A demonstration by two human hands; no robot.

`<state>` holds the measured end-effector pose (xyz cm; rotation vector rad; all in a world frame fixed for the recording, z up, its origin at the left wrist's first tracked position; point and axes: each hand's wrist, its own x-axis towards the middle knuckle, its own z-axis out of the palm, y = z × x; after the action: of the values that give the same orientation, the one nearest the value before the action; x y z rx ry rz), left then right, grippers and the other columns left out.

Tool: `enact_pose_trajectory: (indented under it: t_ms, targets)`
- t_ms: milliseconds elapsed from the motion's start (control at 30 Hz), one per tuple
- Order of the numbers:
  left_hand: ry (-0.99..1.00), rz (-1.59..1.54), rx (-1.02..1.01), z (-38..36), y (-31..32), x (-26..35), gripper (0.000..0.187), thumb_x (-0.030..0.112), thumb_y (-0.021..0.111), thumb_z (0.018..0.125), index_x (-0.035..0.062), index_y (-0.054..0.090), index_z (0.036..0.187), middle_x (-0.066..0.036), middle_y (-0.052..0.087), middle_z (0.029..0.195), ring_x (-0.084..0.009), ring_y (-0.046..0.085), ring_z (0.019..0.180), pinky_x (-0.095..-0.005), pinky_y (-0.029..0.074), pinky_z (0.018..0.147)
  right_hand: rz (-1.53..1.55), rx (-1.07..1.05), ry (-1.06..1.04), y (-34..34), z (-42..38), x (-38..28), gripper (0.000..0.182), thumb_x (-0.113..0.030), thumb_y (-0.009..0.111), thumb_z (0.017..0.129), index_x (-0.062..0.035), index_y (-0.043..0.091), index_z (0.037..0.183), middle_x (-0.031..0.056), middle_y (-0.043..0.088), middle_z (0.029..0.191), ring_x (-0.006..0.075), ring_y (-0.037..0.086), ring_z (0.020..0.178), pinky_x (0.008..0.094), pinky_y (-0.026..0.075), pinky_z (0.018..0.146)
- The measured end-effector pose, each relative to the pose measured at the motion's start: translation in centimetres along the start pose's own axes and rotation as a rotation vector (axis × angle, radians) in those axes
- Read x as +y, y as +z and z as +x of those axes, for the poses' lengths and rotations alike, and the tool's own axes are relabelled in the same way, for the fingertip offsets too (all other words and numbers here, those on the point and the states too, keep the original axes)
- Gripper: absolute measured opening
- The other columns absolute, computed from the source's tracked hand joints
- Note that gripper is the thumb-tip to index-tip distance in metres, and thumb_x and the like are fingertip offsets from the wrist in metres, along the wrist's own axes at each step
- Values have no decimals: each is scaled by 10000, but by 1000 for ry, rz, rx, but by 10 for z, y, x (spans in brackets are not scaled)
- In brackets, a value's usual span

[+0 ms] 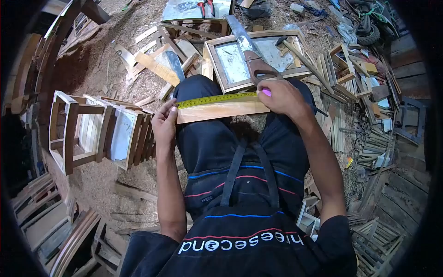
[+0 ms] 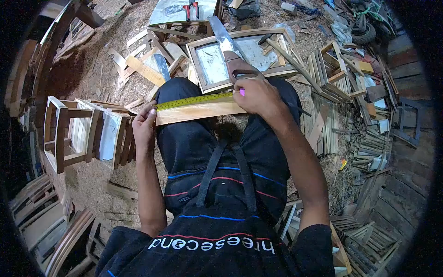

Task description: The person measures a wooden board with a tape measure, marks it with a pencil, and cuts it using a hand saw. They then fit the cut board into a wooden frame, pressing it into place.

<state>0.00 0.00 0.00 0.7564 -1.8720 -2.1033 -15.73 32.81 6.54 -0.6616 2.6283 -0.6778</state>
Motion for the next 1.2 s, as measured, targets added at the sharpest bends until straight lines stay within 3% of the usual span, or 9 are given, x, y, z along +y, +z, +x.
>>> enact_pose_trajectory:
  t_ms: [167, 567, 1000, 1200]
  targets:
    - [31, -78, -8, -11, -4, 7, 272, 18, 601, 977, -55, 645, 1235, -55, 695, 1041, -77, 633, 887, -211, 502, 816, -37, -56, 5, -9, 1, -10, 304, -257, 580, 870, -45, 698, 1053, 205, 700, 1068, 393, 656, 1025, 464, 511, 898]
    - [-43, 17, 32, -25, -3, 37, 225, 58, 589, 993, -38, 665, 1181, -59, 693, 1021, -90, 637, 882, -227, 507, 812, -153, -384, -56, -13, 14, -17, 424, -284, 522, 906, -60, 672, 1233, 228, 671, 1200, 394, 625, 1137, 455, 477, 1006]
    - [7, 0, -17, -19, -8, 31, 214, 72, 553, 1011, -29, 652, 1172, -42, 670, 1009, -79, 618, 864, -228, 496, 803, -94, -397, -89, 6, 11, -6, 383, -298, 540, 937, -27, 686, 1165, 241, 694, 1102, 409, 655, 1047, 465, 502, 932]
    - [-1, -21, -16, -19, -3, 28, 228, 68, 554, 1011, -31, 629, 1201, -27, 660, 988, -67, 600, 838, -227, 489, 776, 29, -248, -31, -4, 3, -9, 339, -291, 548, 948, -37, 721, 1093, 228, 705, 1049, 409, 661, 1009, 466, 510, 898]
